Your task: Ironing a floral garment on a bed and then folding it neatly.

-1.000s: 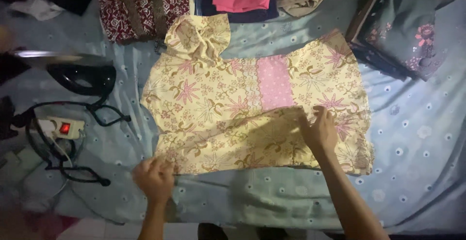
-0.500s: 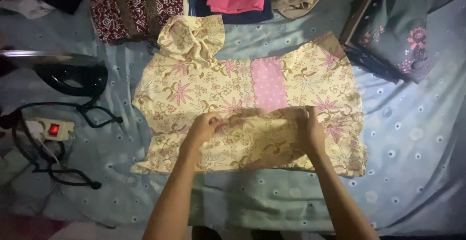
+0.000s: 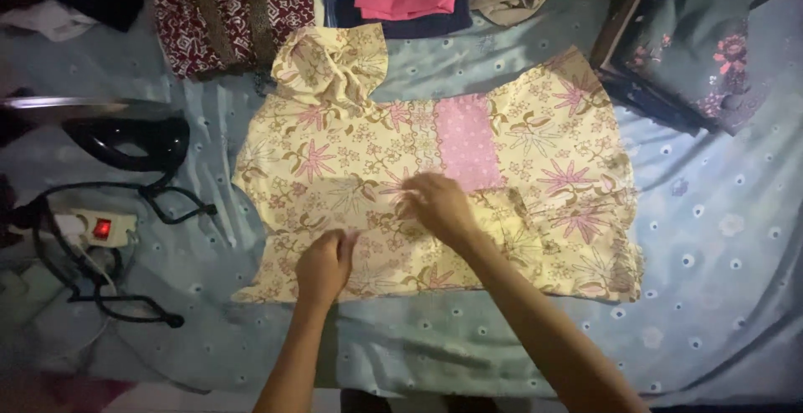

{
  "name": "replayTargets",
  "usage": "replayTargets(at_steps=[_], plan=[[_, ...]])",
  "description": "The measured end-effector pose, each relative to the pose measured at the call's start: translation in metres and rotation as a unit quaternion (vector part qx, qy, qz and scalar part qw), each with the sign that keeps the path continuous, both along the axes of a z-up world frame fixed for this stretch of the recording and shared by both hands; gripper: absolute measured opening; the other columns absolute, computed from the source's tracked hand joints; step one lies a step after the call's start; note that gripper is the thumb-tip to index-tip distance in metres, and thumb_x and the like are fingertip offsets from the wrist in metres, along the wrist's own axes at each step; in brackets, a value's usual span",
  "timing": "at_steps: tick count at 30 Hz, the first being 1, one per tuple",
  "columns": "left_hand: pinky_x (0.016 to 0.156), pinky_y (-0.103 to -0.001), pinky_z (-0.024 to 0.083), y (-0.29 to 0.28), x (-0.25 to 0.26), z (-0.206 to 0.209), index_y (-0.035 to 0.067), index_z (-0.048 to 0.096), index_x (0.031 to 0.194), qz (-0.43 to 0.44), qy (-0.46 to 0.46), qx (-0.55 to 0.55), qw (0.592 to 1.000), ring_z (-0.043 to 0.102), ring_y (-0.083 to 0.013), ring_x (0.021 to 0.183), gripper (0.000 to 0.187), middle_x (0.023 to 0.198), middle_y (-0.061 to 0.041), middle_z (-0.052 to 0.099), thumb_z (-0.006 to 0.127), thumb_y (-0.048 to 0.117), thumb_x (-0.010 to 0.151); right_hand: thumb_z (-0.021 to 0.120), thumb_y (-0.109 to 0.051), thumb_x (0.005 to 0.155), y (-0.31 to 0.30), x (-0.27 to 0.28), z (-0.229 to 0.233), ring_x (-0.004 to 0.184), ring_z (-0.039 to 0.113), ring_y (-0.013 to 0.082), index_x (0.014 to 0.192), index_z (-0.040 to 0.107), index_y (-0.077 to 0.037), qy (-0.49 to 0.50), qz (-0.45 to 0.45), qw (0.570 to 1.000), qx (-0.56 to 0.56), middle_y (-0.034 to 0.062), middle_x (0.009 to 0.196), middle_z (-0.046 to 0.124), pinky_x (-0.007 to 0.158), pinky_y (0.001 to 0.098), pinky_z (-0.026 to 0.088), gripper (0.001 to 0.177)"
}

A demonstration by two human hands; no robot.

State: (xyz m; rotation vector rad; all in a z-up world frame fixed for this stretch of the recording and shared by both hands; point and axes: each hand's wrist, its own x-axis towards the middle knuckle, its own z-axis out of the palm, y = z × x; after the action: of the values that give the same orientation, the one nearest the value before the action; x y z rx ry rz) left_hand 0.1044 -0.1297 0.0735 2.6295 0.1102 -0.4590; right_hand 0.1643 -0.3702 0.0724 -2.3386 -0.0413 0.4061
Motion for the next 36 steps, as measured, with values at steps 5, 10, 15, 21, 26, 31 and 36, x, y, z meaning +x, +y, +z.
replayTargets(at_steps=[5,10,15,21,26,31,36], plan=[[0.065,-0.048,0.051,0.049,-0.015,-0.030,0.007,0.066,0.084,-0.093,-0.196,-0.082,0.973,0.066,-0.0356,0.073,0.032,0.079,-0.014,0.067,0.063,0.036,0.097,0.075,-0.040,0.081,0.059,0.026,-0.075,0.115,0.067,0.0254,0.105,0.074,-0.027,-0.171,0.224,0.959,-0.007,0.0036,0.130,0.070,0.095,0.0438,0.055,0.027],[0.062,-0.046,0.052,0.083,-0.023,-0.019,0.008,0.065,0.089,-0.078,-0.094,-0.033,0.992,0.068,-0.0347,0.070,0.040,0.079,-0.014,0.068,0.062,0.047,0.097,0.069,-0.019,0.104,0.070,0.037,-0.102,0.112,0.071,0.0191,0.106,0.076,-0.016,-0.173,0.379,0.899,-0.135,0.0027,0.117,0.074,0.095,0.0315,0.061,0.008],[0.065,-0.046,0.056,0.123,-0.040,-0.072,0.009,0.065,0.104,-0.063,-0.082,-0.029,0.994,0.073,-0.0326,0.079,0.043,0.090,-0.012,0.074,0.059,0.051,0.095,0.071,-0.015,0.081,0.054,0.033,-0.038,0.088,0.072,0.0221,0.103,0.077,-0.014,-0.054,0.333,0.926,0.169,0.0093,0.099,0.075,0.072,0.0408,0.059,0.023],[0.067,-0.045,0.057,0.122,-0.030,-0.042,0.010,0.069,0.119,-0.046,-0.040,-0.058,0.996,0.074,-0.0326,0.079,0.052,0.092,-0.015,0.076,0.059,0.055,0.095,0.056,-0.041,0.103,0.039,0.039,-0.064,0.074,0.070,0.0216,0.094,0.069,-0.014,0.106,0.298,0.948,-0.034,0.0083,0.079,0.072,0.073,0.0408,0.055,0.032],[0.070,-0.046,0.057,0.121,-0.013,-0.033,0.008,0.072,0.119,-0.065,-0.084,-0.071,0.992,0.074,-0.0354,0.082,0.062,0.093,-0.017,0.076,0.064,0.061,0.089,0.052,-0.057,0.107,0.037,0.054,-0.054,0.075,0.069,0.0212,0.092,0.070,-0.010,0.094,0.312,0.923,-0.206,0.0092,0.083,0.071,0.071,0.0409,0.057,0.052],[0.079,-0.045,0.057,0.130,-0.002,-0.009,0.008,0.074,0.105,-0.038,0.062,0.002,0.997,0.074,-0.0330,0.088,0.068,0.093,-0.014,0.077,0.068,0.071,0.079,0.061,-0.049,0.091,0.040,0.053,-0.048,0.078,0.069,0.0203,0.097,0.069,-0.014,-0.080,0.273,0.953,0.106,0.0061,0.089,0.072,0.066,0.0409,0.060,0.037],[0.073,-0.048,0.057,0.164,-0.018,-0.058,0.012,0.067,0.118,-0.045,-0.029,-0.053,0.997,0.072,-0.0385,0.089,0.062,0.101,-0.018,0.075,0.061,0.065,0.088,0.071,-0.050,0.093,0.041,0.049,-0.051,0.080,0.069,0.0229,0.093,0.062,-0.010,0.034,0.306,0.951,-0.026,0.0080,0.084,0.069,0.074,0.0417,0.057,0.042]])
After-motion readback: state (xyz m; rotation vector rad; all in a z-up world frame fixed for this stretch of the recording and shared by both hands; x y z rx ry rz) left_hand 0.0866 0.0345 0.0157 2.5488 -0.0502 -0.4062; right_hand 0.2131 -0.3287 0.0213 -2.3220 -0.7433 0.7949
